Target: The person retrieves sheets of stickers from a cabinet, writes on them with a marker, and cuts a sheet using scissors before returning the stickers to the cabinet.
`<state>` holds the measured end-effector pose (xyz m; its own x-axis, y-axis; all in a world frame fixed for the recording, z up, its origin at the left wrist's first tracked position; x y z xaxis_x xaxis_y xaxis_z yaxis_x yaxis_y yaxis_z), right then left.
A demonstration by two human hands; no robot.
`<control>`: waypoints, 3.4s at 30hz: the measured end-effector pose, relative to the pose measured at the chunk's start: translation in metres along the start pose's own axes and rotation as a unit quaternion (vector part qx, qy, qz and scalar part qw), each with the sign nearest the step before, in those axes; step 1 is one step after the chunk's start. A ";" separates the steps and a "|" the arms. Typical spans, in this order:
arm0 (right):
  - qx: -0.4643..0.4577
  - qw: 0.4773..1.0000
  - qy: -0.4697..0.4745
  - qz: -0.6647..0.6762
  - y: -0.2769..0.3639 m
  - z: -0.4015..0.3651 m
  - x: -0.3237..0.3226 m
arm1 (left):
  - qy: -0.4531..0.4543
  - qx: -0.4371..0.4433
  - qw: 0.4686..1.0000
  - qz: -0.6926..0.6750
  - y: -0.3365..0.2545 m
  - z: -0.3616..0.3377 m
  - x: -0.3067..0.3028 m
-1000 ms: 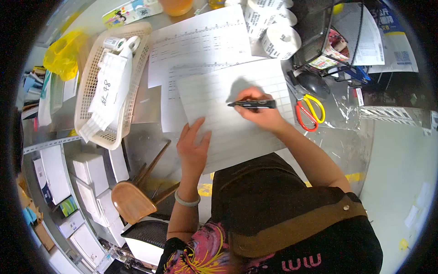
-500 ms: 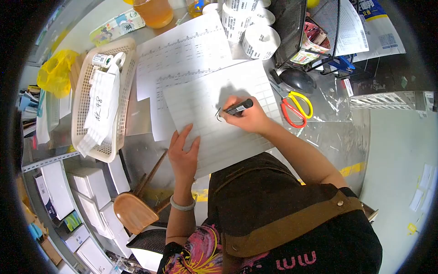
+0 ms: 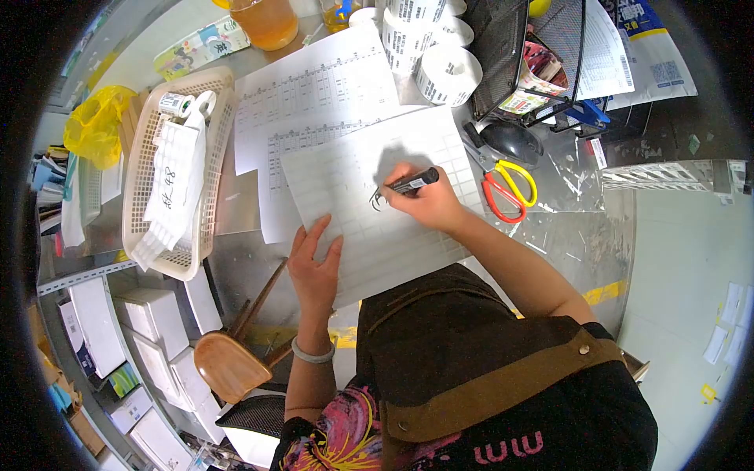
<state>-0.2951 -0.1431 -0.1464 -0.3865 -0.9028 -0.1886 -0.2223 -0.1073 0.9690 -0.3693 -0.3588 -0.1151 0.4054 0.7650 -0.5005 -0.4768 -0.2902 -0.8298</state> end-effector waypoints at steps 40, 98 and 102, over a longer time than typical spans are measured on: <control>-0.310 0.905 0.127 -0.260 0.179 0.090 0.098 | -0.510 -0.046 0.802 -0.306 0.058 0.014 -0.290; -0.215 0.909 0.132 -0.333 0.136 0.033 -0.023 | 0.521 0.121 0.705 -0.466 -0.244 0.023 0.023; -0.179 0.919 0.094 -0.340 0.118 -0.011 -0.052 | 0.560 0.177 0.686 -0.430 -0.263 -0.012 0.068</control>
<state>-0.2916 -0.1136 -0.0205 -0.0993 -0.6292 -0.7709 -0.0333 -0.7722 0.6346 -0.2071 -0.2379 0.0658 0.9058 -0.4127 0.0955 0.2349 0.3019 -0.9240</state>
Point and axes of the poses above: each hand's wrist, its own z-axis towards the middle knuckle, its own x-axis out of the palm, y = z × x, the point moved 4 cm from there along z, towards the middle knuckle, and after that the axes turned 9 degrees about x, right-handed, at the moved point
